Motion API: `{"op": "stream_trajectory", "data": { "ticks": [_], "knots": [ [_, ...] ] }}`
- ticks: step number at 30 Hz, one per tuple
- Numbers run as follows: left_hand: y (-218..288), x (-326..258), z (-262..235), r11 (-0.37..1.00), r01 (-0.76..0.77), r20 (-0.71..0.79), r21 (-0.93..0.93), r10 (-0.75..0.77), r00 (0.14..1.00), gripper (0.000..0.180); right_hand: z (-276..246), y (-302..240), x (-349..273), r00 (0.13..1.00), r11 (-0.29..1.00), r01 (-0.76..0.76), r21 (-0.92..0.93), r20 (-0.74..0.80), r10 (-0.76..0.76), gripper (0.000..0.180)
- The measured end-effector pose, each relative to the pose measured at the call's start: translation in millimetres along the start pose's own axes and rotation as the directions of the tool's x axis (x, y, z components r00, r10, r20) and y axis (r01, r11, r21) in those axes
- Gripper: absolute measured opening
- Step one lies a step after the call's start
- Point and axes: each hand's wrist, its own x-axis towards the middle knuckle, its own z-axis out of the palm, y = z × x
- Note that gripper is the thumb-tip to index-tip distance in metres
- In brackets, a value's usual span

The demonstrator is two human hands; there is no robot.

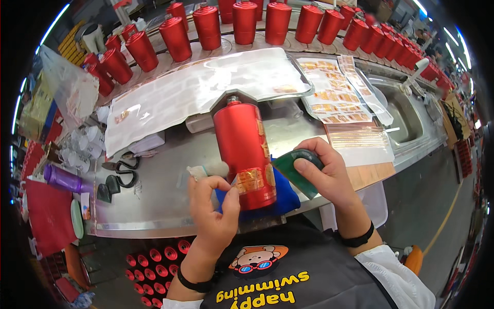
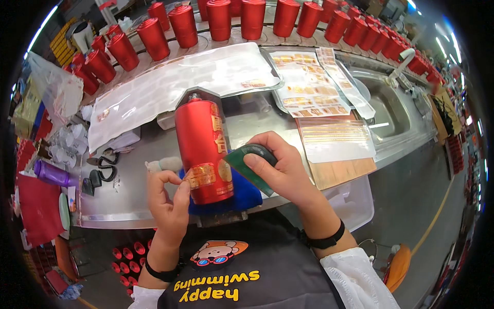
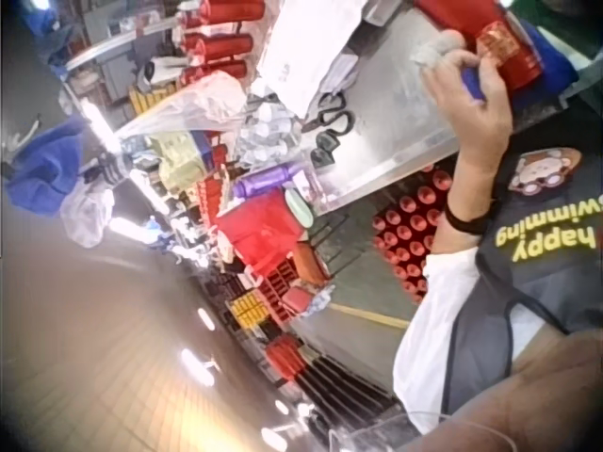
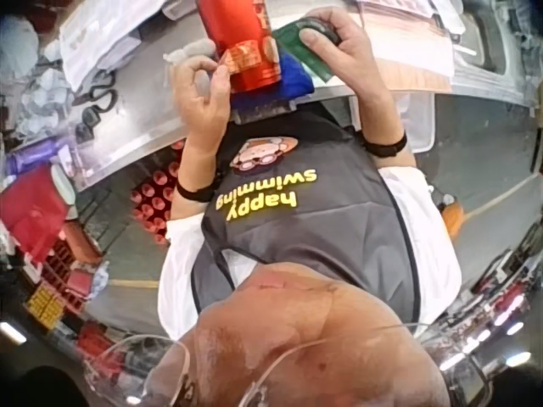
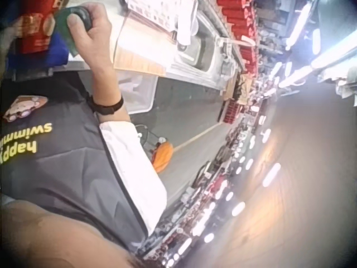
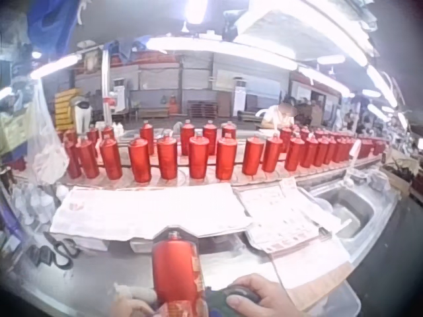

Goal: Applying adhesive labels and cleaning a red metal bottle at an industrial workstation.

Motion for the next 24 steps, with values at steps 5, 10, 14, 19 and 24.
{"op": "stream_trajectory", "data": {
  "ticks": [5, 10, 14, 19, 24],
  "knots": [
    [13.2, 6.5, -1.8, 0.997, -0.075, 0.009, 0.032, 0.074, 0.997, 0.013, 2.0, 1.9, 1.0, 0.993, 0.981, 0.117, -0.155, 0.005, -0.118, 0.027],
    [17.7, 6.3, 1.7, 0.943, 0.152, -0.014, -0.298, -0.163, 0.986, 0.017, 6.0, 18.7, 5.2, 0.929, 0.888, 0.369, -0.275, 0.141, -0.342, 0.037],
    [16.6, 5.2, -3.9, 0.837, 0.282, 0.041, -0.468, -0.298, 0.954, 0.028, 22.0, 14.2, 5.9, 0.950, 0.875, 0.311, -0.372, 0.091, -0.299, 0.037],
    [19.6, 8.0, 0.3, 0.933, 0.253, 0.063, -0.254, -0.246, 0.967, 0.037, 37.7, 17.6, 9.2, 0.937, 0.819, 0.333, -0.467, 0.069, -0.342, 0.060],
    [20.0, 9.5, 2.2, 0.992, 0.121, 0.032, 0.029, -0.121, 0.992, 0.039, 37.3, 18.3, 12.1, 0.942, 0.859, 0.326, -0.396, 0.065, -0.328, 0.055]
  ]
}}
